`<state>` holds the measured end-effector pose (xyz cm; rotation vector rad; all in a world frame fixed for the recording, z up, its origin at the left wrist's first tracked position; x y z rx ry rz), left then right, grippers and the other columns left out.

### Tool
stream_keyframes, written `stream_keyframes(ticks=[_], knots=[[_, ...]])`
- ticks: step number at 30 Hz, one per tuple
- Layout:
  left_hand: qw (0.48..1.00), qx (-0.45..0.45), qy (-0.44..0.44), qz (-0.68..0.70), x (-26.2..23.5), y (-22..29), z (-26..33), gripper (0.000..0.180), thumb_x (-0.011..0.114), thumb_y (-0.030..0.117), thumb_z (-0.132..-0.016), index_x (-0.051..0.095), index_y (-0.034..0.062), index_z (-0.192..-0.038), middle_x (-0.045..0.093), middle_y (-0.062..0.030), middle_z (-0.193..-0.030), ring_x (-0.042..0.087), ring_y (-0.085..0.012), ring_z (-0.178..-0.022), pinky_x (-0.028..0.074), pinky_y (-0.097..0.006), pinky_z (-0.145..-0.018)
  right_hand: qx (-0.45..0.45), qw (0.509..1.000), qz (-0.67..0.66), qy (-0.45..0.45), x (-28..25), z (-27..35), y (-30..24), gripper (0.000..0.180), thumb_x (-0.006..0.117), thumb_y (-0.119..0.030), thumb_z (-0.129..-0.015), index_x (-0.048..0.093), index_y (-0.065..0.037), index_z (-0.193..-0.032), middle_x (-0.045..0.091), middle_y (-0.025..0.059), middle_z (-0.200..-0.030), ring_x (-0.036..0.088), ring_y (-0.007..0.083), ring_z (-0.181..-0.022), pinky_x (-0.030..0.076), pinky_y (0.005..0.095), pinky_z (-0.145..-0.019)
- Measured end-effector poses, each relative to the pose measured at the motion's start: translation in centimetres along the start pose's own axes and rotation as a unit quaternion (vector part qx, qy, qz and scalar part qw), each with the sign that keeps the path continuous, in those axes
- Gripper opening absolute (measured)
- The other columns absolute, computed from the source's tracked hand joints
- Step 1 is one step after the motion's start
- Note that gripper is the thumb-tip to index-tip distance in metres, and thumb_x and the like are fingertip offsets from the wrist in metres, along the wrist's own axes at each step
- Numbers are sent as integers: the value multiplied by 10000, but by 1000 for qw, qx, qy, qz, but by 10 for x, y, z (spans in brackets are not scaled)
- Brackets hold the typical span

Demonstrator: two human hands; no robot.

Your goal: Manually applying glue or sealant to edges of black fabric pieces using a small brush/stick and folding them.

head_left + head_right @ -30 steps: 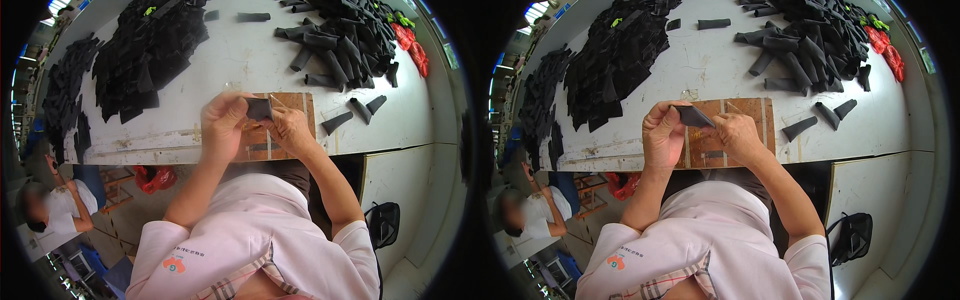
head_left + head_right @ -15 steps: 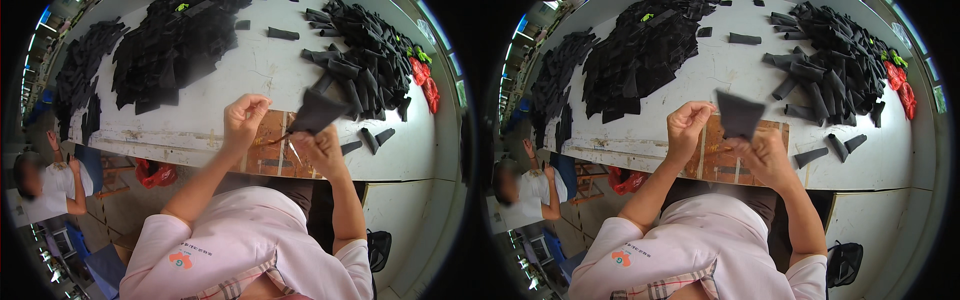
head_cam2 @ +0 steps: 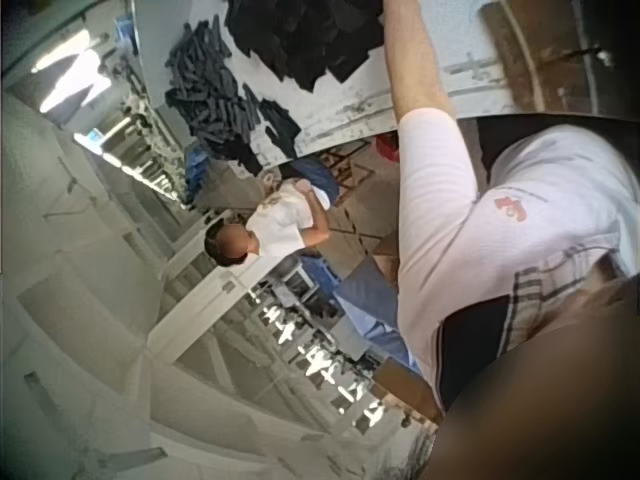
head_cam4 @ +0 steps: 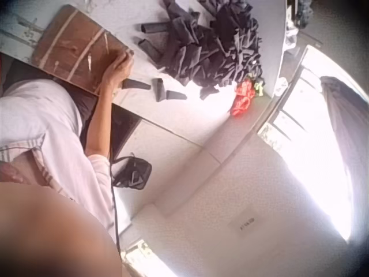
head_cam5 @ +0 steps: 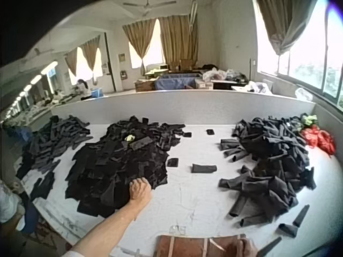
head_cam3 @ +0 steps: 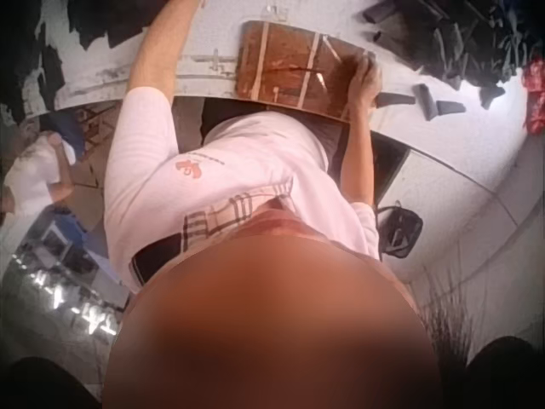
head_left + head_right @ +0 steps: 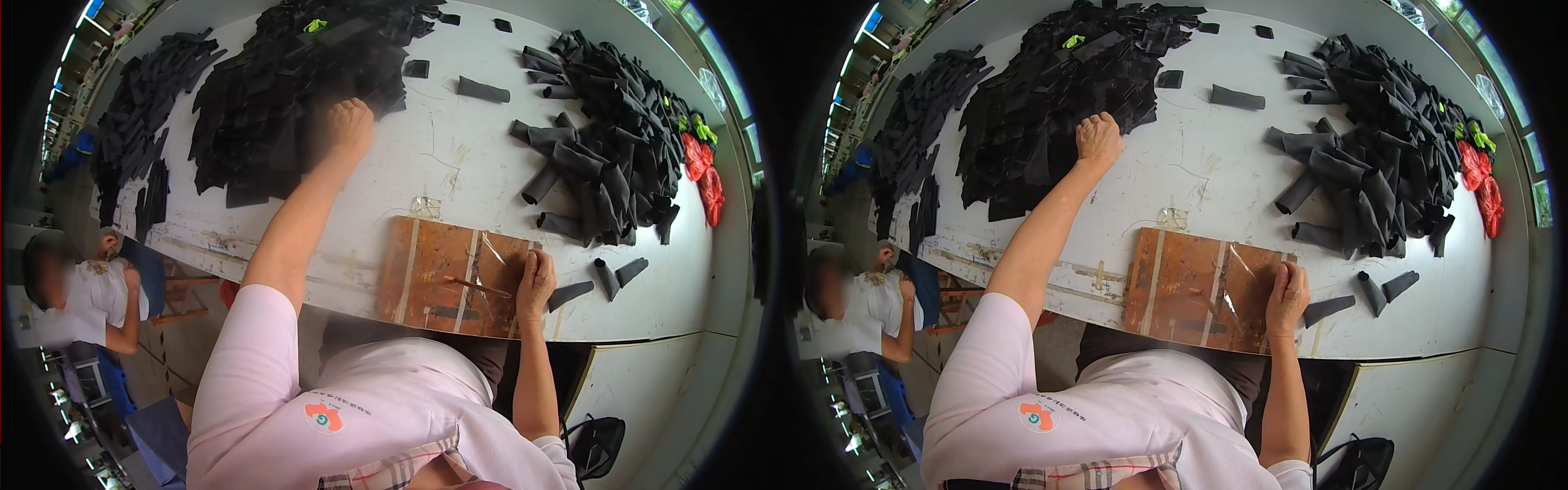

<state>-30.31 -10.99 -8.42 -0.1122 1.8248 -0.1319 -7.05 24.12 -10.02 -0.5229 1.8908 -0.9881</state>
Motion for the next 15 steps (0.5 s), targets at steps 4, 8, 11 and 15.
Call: stream_keyframes(ticks=[4,8,11,15], knots=[[997,58,48,-23,-10,6,-6,116,542,47,-725,593,-27,-798,617,-185,-765,620,-288,-719,507,-340,-647,-101,986,129,-21,6,-1,-17,157,481,-161,-863,536,-24,-808,547,114,-730,519,307,-620,410,339,-551],[995,61,80,-9,-36,-9,-7,54,543,56,-728,577,13,-731,619,-155,-717,624,-268,-664,514,-332,-588,-84,991,105,-26,6,-1,-13,154,487,-151,-859,538,-22,-791,540,115,-721,516,303,-615,405,347,-542],[986,61,157,4,-59,-20,-2,85,567,92,-725,517,54,-667,598,-114,-657,612,-256,-624,504,-337,-542,-91,989,113,-20,6,-1,-13,151,490,-144,-857,534,-22,-780,534,118,-715,512,304,-606,401,349,-535],[979,74,185,30,-72,-21,12,70,557,69,-706,503,50,-667,581,-115,-634,600,-256,-610,492,-331,-526,-92,990,106,-18,5,-1,-12,152,489,-145,-858,525,-25,-772,528,120,-709,506,307,-595,396,352,-526]])
Point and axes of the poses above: each hand's wrist, its own z-axis away from the middle knuckle, its own x-axis out of the palm, y = z × x, the point moved 7 cm from there along -z, towards the middle knuckle
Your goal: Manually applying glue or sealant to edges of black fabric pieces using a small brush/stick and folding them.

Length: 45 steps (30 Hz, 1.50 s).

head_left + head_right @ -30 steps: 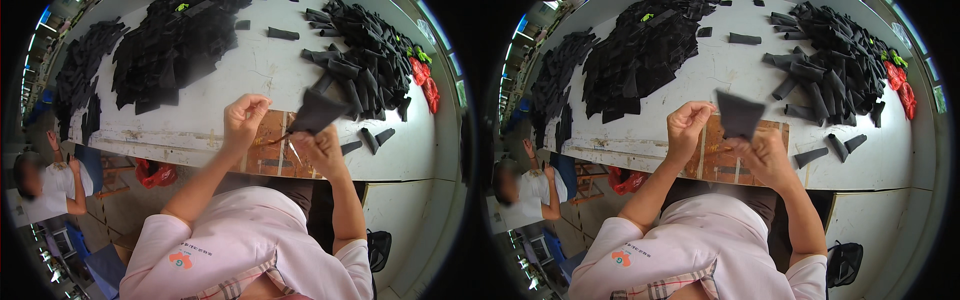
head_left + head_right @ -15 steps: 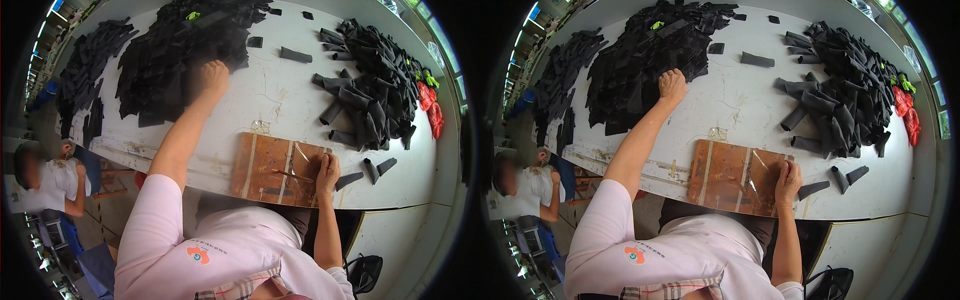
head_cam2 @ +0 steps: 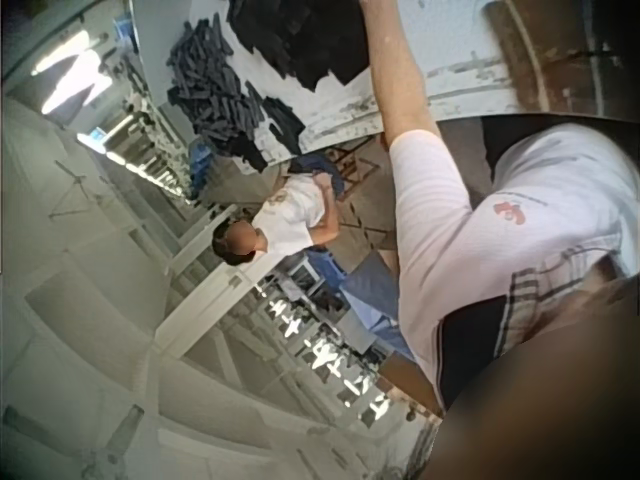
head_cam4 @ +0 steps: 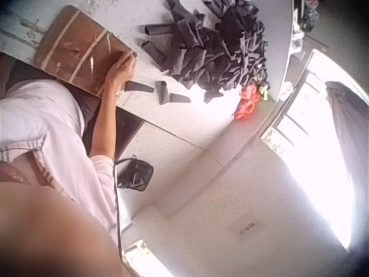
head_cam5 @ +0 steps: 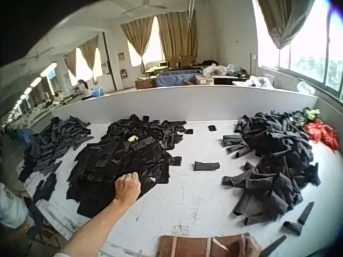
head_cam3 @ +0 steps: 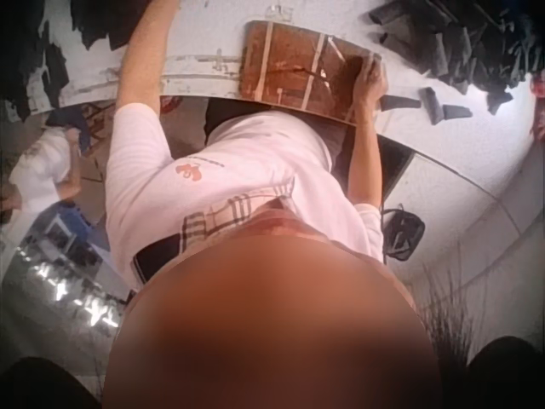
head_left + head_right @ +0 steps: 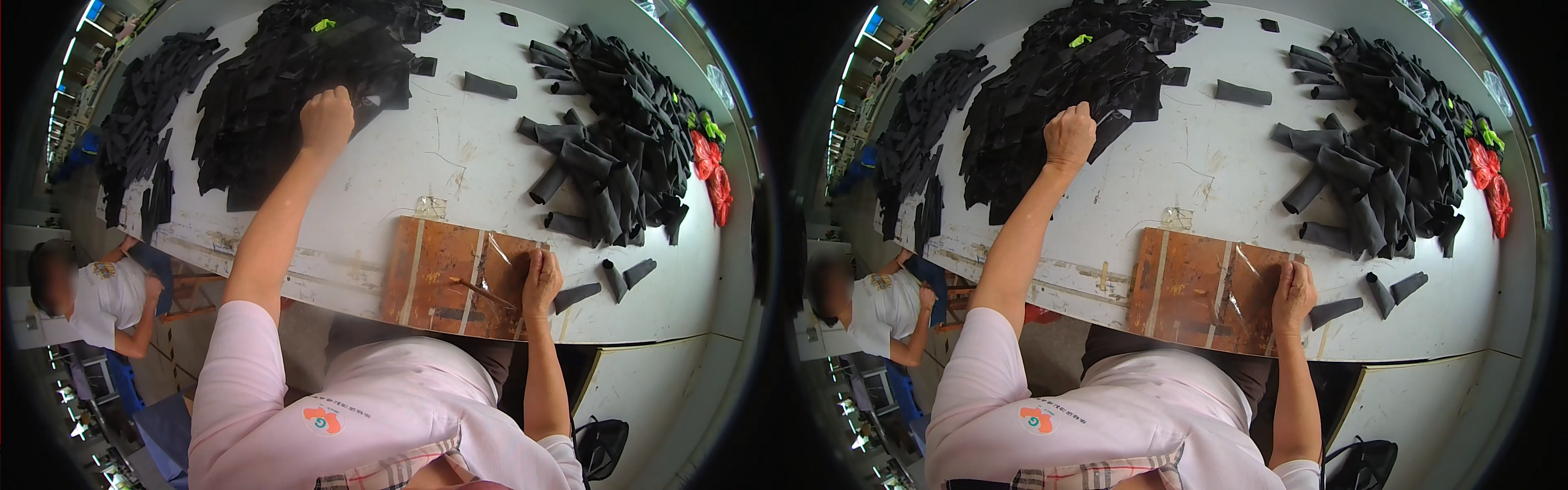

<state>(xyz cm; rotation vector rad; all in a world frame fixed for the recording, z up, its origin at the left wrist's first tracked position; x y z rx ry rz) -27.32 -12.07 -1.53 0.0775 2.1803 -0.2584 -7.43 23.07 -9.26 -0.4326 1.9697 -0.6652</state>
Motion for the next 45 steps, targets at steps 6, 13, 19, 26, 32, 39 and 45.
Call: stream_keyframes(ticks=[6,13,19,26,32,39,45], knots=[[997,-22,75,17,-12,-9,-5,92,556,58,-686,477,63,-641,561,-96,-623,578,-253,-596,478,-333,-515,-5,1000,12,-9,1,-1,-4,158,491,-151,-861,522,-29,-766,525,124,-703,501,313,-586,395,351,-518],[981,41,168,87,-62,24,9,46,537,19,-649,511,35,-684,542,-88,-602,560,-240,-567,467,-318,-487,-8,1000,0,3,0,-1,-4,161,486,-153,-865,522,-34,-764,526,121,-703,501,312,-585,395,348,-519],[980,97,26,169,-66,60,78,299,594,-25,-599,568,-18,-897,591,-122,-754,588,-243,-685,491,-314,-616,1,1000,-24,-2,2,1,2,152,493,-149,-859,523,-33,-764,529,120,-705,503,309,-592,393,350,-523],[957,146,14,252,-100,76,145,398,608,-8,-547,544,-29,-940,562,-112,-824,564,-248,-720,467,-324,-627,4,1000,-3,-2,3,0,4,169,491,-167,-861,524,-29,-769,543,124,-725,516,313,-614,401,349,-540],[960,102,-14,259,-104,89,190,467,639,-28,-512,560,6,-971,573,-105,-900,577,-250,-809,471,-329,-680,10,1000,1,3,2,-1,4,192,498,-183,-859,529,-19,-763,556,121,-734,527,311,-627,410,346,-559],[968,28,-54,243,-104,99,208,410,583,38,-594,531,-2,-998,522,-141,-1011,520,-284,-929,431,-370,-776,10,1000,0,4,5,-1,6,211,500,-201,-861,537,-18,-762,559,118,-733,528,303,-627,410,338,-561],[925,-86,-43,367,-117,58,187,404,547,33,-613,531,-27,-1012,512,-183,-1046,488,-333,-975,395,-379,-855,12,1000,0,12,2,0,6,245,477,-239,-872,560,-25,-787,559,119,-720,530,306,-630,412,341,-575]])
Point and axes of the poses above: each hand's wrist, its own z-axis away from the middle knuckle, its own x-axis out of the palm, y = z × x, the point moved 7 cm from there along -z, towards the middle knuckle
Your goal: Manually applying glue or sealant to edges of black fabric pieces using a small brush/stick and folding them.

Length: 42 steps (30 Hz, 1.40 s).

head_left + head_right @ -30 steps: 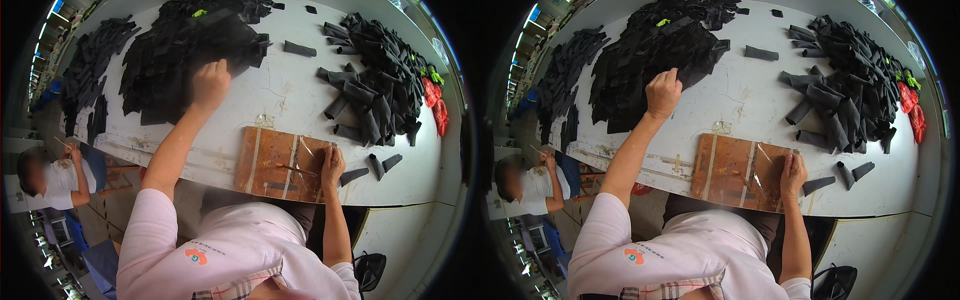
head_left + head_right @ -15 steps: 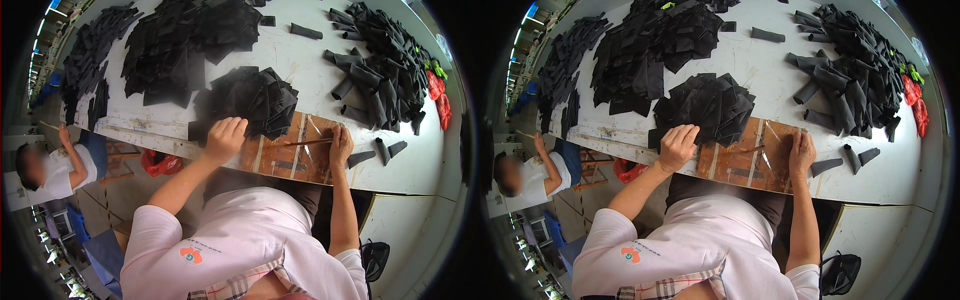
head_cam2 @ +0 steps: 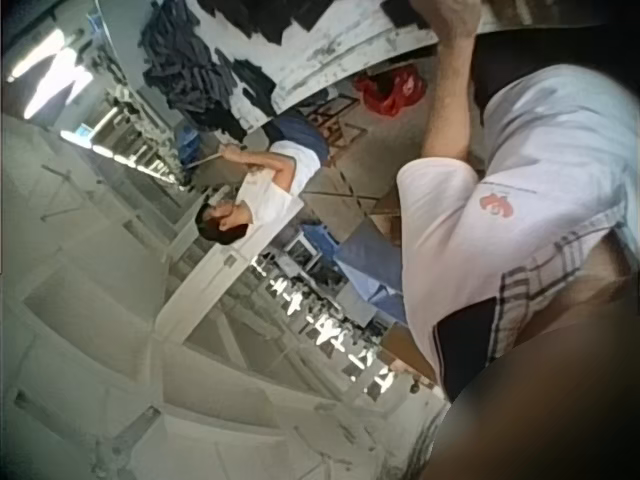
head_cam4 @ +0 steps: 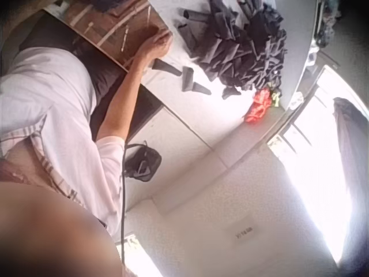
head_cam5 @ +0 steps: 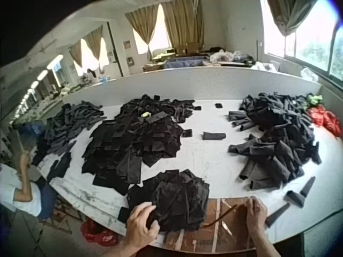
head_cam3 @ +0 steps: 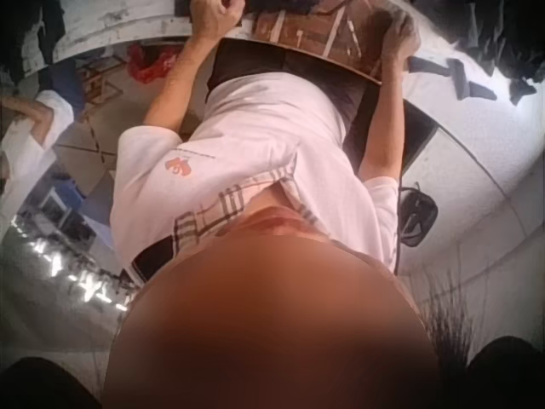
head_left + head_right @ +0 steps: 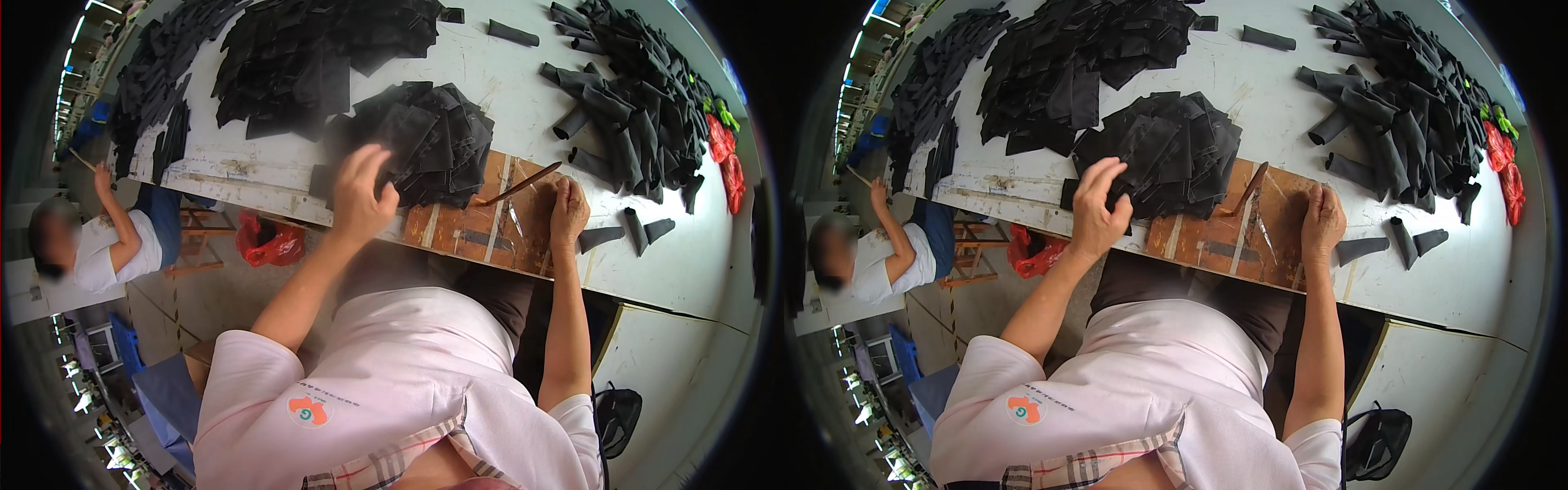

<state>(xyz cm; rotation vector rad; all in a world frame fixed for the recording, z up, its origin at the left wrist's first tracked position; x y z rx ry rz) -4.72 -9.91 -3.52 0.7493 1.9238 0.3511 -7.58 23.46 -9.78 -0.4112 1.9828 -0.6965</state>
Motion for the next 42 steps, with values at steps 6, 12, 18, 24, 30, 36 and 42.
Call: stream_keyframes(ticks=[6,12,18,24,30,36,42], knots=[[973,-149,114,-133,-14,-91,-51,191,522,96,-748,586,-11,-892,568,-159,-882,538,-312,-850,431,-375,-744,-3,1000,-6,11,-1,1,1,261,473,-257,-872,560,-29,-782,556,126,-699,532,315,-635,412,354,-577],[882,-247,46,-398,1,-119,-86,434,598,326,-760,557,-63,-950,543,-218,-960,544,-345,-861,448,-404,-750,-1,1000,-28,14,0,2,2,251,482,-250,-869,560,-31,-774,563,126,-703,534,309,-629,411,344,-566],[866,-352,-6,-356,7,-155,-82,407,612,269,-750,551,-77,-955,528,-247,-1022,539,-348,-938,467,-386,-772,24,999,-30,9,0,0,4,239,497,-244,-864,557,-32,-772,553,125,-671,519,283,-583,406,330,-551],[876,-242,19,-417,-4,-167,-86,151,541,59,-732,594,-24,-846,607,-203,-852,592,-331,-833,494,-380,-711,26,998,-50,12,-3,-1,3,216,515,-220,-859,558,-24,-780,549,116,-655,485,244,-538,399,306,-531],[927,-213,-6,-310,-15,-154,-68,151,520,49,-715,616,34,-831,598,-213,-789,585,-363,-786,475,-415,-685,24,999,-42,11,0,1,9,215,519,-217,-859,561,-19,-787,556,116,-657,489,225,-536,402,298,-534],[906,-194,21,-375,-23,-135,-44,237,579,57,-696,614,39,-929,589,-186,-827,563,-335,-841,453,-394,-760,40,998,-50,13,-3,1,5,216,523,-215,-859,567,-17,-787,567,114,-650,499,206,-532,405,297,-530],[916,-119,-42,-381,-7,-158,-54,103,527,-9,-686,599,9,-757,591,-182,-766,576,-340,-780,468,-390,-699,51,998,-47,5,1,-2,9,235,520,-237,-859,575,-18,-792,583,115,-673,534,217,-569,417,291,-552]])
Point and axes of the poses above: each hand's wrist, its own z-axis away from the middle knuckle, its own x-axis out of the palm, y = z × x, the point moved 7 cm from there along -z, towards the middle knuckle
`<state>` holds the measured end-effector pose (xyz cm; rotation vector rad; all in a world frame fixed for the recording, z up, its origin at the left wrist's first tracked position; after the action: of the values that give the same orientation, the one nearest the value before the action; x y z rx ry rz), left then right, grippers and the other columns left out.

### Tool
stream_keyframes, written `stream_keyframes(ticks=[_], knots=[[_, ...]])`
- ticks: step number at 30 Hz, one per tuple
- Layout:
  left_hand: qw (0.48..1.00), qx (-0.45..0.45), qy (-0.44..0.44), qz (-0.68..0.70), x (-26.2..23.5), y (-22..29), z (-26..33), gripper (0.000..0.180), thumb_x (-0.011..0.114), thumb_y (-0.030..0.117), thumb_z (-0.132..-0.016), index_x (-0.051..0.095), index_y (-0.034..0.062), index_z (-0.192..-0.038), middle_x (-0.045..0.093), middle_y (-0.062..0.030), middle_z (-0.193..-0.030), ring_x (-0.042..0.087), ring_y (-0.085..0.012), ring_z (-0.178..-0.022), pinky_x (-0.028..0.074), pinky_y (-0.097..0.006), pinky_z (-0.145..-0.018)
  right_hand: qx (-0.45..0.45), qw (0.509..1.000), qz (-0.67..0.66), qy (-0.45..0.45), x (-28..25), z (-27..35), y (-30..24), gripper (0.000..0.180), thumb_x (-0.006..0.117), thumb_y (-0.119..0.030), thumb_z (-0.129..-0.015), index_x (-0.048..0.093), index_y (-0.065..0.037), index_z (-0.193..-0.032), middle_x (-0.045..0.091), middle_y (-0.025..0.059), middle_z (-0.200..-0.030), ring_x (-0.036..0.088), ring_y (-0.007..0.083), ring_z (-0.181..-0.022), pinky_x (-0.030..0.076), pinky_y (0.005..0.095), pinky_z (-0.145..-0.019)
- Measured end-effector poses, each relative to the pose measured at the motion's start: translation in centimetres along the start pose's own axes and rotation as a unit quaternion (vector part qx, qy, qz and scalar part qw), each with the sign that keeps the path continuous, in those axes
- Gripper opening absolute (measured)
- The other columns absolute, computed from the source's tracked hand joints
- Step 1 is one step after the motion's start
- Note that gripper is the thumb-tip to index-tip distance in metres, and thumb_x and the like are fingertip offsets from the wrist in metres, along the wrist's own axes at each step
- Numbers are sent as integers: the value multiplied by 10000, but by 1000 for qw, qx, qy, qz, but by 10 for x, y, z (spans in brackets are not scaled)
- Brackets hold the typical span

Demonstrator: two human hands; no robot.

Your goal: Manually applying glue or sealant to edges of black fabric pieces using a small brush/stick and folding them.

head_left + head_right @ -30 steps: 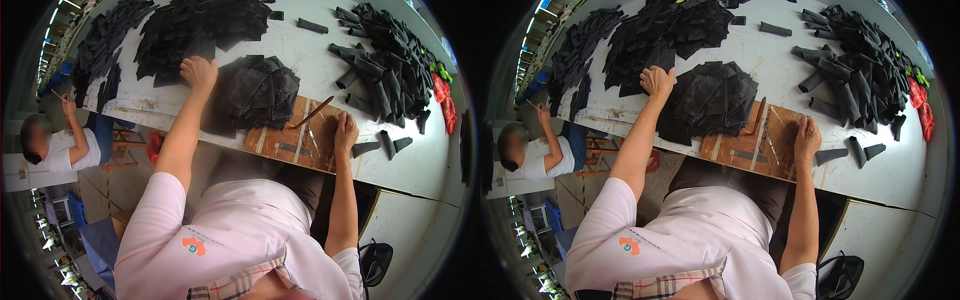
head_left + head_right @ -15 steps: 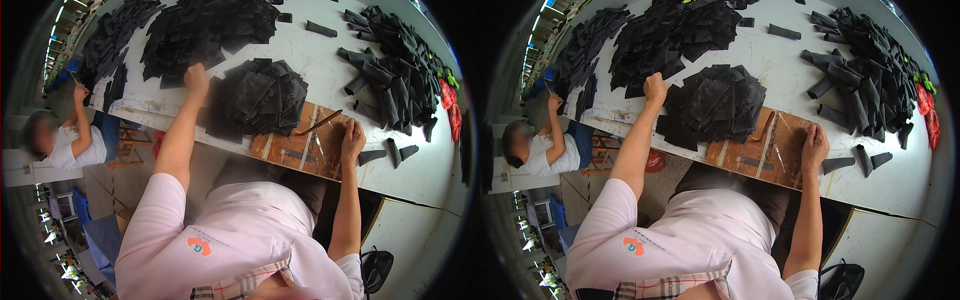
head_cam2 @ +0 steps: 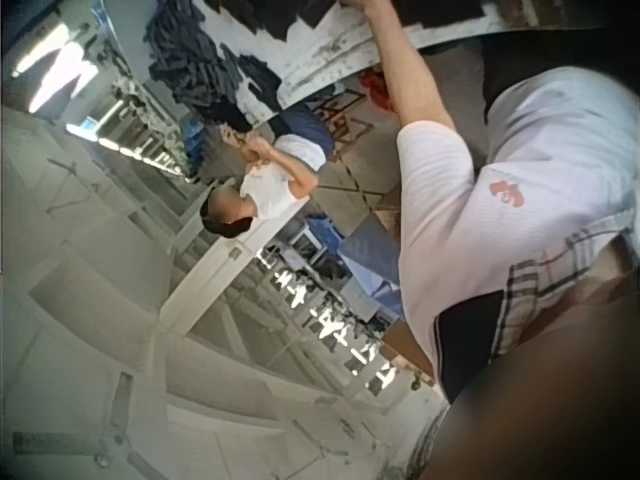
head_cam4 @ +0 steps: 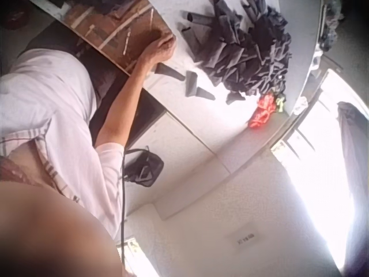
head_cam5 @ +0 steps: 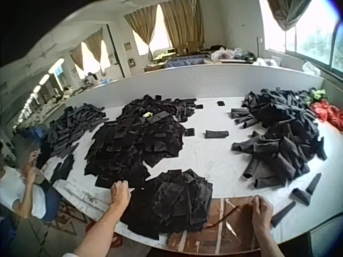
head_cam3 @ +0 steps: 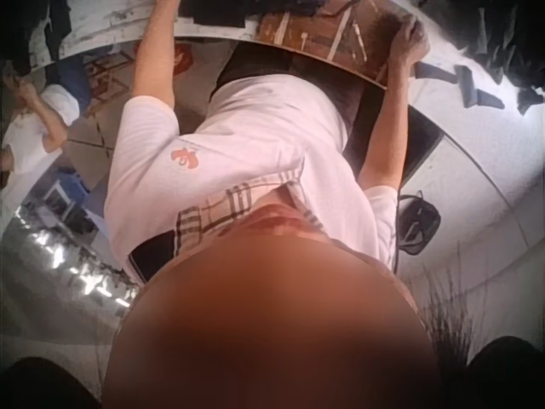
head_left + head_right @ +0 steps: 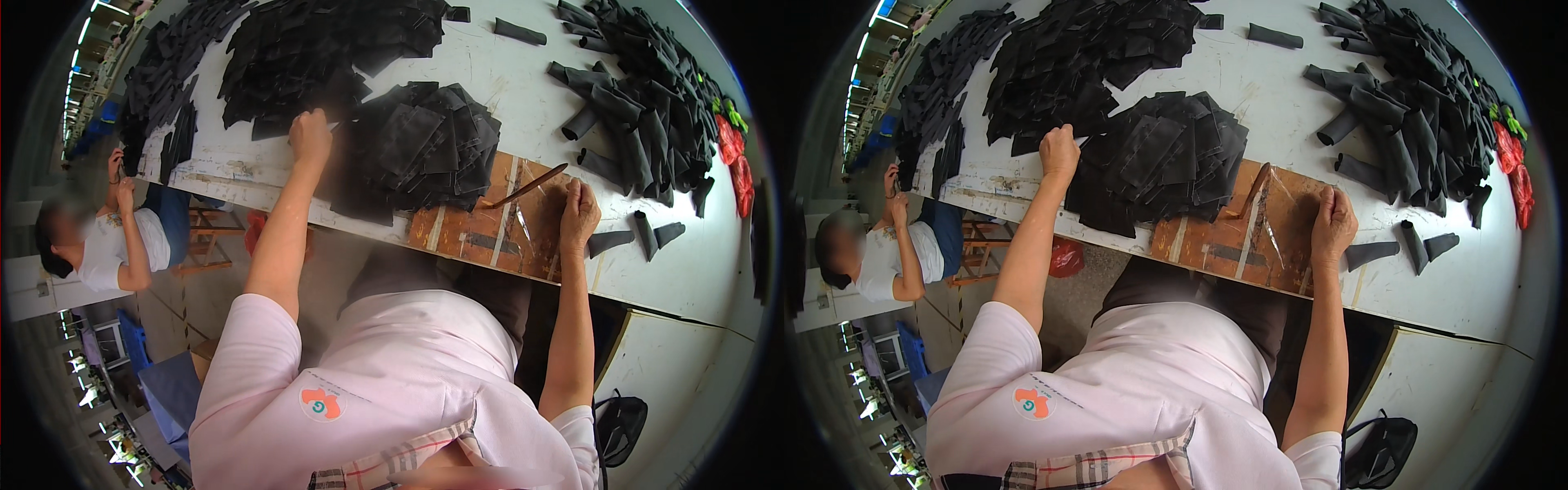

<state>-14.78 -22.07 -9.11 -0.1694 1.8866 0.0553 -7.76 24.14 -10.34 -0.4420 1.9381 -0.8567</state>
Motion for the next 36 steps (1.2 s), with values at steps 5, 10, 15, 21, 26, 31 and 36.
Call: stream_keyframes(ticks=[5,10,15,21,26,31,36], knots=[[996,-27,26,85,-14,-10,-2,172,571,20,-670,603,-11,-836,603,-203,-762,587,-347,-745,473,-384,-663,-13,1000,-1,2,0,1,-1,257,503,-253,-865,582,-20,-792,595,113,-689,560,235,-608,426,302,-577],[983,-13,71,167,-76,21,1,148,521,-28,-661,616,-27,-775,586,-226,-722,587,-358,-721,473,-383,-654,0,1000,7,-8,-1,1,2,266,495,-260,-868,587,-22,-796,605,110,-703,572,240,-626,431,304,-586],[962,60,10,267,-90,87,29,204,542,2,-659,600,-17,-853,586,-200,-739,583,-338,-721,466,-371,-672,-6,1000,6,-5,0,1,1,275,497,-266,-866,591,-19,-787,615,106,-705,577,226,-618,432,302,-586],[949,108,-7,295,-78,102,67,360,532,16,-658,543,-37,-1013,552,-200,-950,531,-350,-898,426,-383,-827,-6,1000,8,0,-1,1,4,285,499,-275,-865,595,-18,-785,621,105,-710,587,223,-633,439,299,-590],[971,-220,15,94,-47,-13,45,336,575,169,-735,558,-48,-992,539,-225,-1037,512,-363,-973,417,-417,-828,2,1000,17,-3,0,-1,2,295,493,-287,-866,601,-22,-795,622,104,-714,592,229,-644,439,301,-598],[954,-282,-52,87,-5,-57,42,236,593,168,-741,582,-33,-865,584,-200,-888,527,-354,-918,430,-430,-770,3,1000,29,-9,2,-1,4,295,486,-290,-867,607,-28,-804,624,108,-730,599,242,-663,442,307,-608],[925,-189,154,290,-63,-29,36,223,638,109,-695,571,-47,-840,600,-184,-812,583,-298,-744,457,-364,-715,67,987,-143,12,-7,5,24,273,509,-243,-868,602,2,-791,512,16,-572,447,89,-529,374,233,-510]])
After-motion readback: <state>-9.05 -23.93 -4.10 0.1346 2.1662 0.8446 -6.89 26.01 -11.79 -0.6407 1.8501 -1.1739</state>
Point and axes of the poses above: each hand's wrist, its own z-axis away from the middle knuckle, its own x-axis out of the palm, y = z × x, the point moved 7 cm from there along -z, towards the middle knuckle
